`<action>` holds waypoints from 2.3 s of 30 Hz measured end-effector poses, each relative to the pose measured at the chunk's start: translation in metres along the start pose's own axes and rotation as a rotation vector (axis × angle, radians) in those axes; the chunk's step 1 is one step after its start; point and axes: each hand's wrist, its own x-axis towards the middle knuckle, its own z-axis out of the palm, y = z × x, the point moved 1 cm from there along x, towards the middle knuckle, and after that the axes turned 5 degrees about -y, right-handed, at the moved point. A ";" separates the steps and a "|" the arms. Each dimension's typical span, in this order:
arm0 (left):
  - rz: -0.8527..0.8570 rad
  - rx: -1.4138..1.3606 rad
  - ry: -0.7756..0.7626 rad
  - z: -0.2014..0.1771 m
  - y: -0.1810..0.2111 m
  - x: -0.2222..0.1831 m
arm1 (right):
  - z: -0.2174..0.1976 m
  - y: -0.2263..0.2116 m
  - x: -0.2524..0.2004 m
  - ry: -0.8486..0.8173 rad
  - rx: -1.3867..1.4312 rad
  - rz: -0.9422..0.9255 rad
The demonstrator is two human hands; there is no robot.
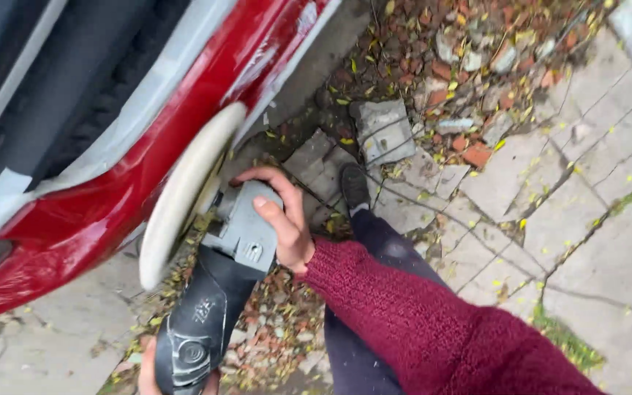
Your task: Polishing the front bumper of a red car using a power buffer after applying compound.
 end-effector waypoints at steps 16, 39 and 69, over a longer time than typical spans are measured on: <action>-0.348 0.574 -0.450 0.101 0.252 0.171 | -0.117 -0.116 0.119 0.007 -0.022 -0.007; -0.228 0.587 -0.412 -0.037 0.089 0.128 | 0.015 -0.051 0.027 0.197 -0.148 -0.080; -0.408 0.218 -0.287 0.107 0.204 0.111 | -0.063 -0.140 0.092 0.074 -0.479 0.095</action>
